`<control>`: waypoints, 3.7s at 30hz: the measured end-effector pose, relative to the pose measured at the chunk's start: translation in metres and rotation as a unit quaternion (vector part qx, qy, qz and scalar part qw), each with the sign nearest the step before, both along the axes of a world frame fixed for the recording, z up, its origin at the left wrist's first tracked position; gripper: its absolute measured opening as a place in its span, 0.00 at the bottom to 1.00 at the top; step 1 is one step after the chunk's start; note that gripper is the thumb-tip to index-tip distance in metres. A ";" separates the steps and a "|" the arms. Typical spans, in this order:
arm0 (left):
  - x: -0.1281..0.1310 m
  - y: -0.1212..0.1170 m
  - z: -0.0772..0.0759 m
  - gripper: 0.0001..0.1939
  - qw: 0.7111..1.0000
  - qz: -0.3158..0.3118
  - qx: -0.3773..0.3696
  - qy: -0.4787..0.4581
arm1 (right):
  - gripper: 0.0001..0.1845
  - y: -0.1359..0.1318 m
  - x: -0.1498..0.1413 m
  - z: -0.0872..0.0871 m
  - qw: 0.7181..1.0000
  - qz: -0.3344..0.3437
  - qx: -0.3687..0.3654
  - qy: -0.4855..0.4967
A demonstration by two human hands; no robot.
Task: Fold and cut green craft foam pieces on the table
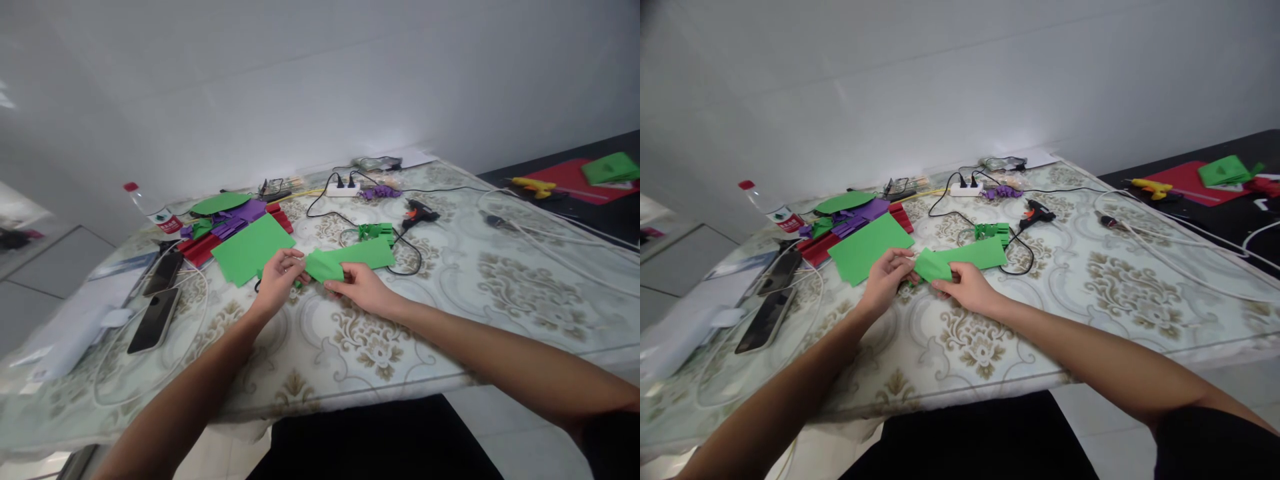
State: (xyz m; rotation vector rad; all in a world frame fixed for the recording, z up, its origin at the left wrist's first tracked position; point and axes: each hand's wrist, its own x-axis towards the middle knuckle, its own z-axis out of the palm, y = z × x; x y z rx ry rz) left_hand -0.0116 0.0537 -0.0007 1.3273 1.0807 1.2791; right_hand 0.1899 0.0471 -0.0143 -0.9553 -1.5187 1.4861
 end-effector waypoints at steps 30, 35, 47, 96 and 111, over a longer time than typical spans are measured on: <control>0.006 -0.006 -0.001 0.21 0.990 -0.110 -0.058 0.063 | 0.22 -0.001 -0.001 0.010 0.998 0.031 -0.036 0.043; 0.007 -0.007 0.000 0.22 0.991 -0.103 -0.055 0.068 | 0.22 -0.001 -0.001 0.009 0.998 0.031 -0.039 0.038; 0.005 -0.004 -0.001 0.25 0.994 -0.066 -0.047 0.074 | 0.20 0.000 -0.002 0.006 0.998 0.019 -0.045 0.030; 0.005 -0.006 -0.001 0.19 0.990 -0.083 -0.051 0.103 | 0.18 0.001 0.002 0.005 0.998 -0.058 0.013 -0.011; 0.005 -0.005 0.004 0.18 0.997 0.000 -0.030 0.070 | 0.21 0.004 0.002 0.004 0.996 -0.084 -0.012 0.030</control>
